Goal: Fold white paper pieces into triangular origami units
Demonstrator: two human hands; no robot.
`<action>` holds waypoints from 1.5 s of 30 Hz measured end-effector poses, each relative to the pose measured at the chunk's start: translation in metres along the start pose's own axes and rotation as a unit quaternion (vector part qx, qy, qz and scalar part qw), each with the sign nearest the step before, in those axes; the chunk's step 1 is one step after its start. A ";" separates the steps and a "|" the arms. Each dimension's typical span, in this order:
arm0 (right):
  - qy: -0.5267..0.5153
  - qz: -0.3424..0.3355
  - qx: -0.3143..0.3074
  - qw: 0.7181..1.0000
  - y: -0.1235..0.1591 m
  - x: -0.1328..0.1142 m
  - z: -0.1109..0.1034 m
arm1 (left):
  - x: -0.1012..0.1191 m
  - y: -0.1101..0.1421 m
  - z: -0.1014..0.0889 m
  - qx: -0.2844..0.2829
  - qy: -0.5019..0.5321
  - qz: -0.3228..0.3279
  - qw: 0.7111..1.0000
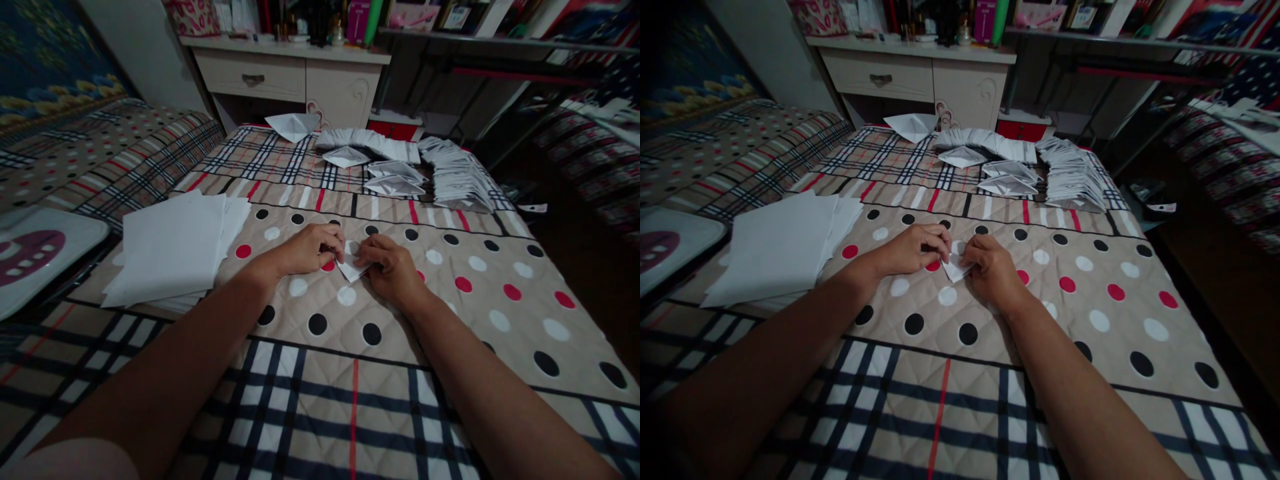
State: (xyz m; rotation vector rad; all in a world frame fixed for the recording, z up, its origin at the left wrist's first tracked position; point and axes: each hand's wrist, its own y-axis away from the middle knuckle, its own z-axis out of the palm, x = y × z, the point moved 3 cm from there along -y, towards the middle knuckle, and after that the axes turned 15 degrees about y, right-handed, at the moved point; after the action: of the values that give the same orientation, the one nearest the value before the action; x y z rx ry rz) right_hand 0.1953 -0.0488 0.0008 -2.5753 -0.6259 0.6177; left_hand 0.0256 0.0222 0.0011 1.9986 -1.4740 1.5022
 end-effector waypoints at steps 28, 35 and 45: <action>-0.013 -0.006 0.020 1.000 0.002 -0.002 0.000 | 0.002 -0.003 0.002 0.036 -0.010 0.026 0.999; 0.014 0.000 0.008 1.000 0.002 -0.003 0.002 | 0.002 -0.003 0.002 0.029 -0.021 0.023 0.999; 0.105 -0.017 -0.038 0.994 0.000 -0.018 -0.008 | 0.012 -0.005 0.008 0.022 -0.090 -0.007 0.996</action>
State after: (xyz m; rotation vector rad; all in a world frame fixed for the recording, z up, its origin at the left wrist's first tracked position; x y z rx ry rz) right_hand 0.1845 -0.0600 0.0130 -2.6469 -0.6313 0.3111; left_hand 0.0342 0.0126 0.0095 2.2173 -1.5013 1.3914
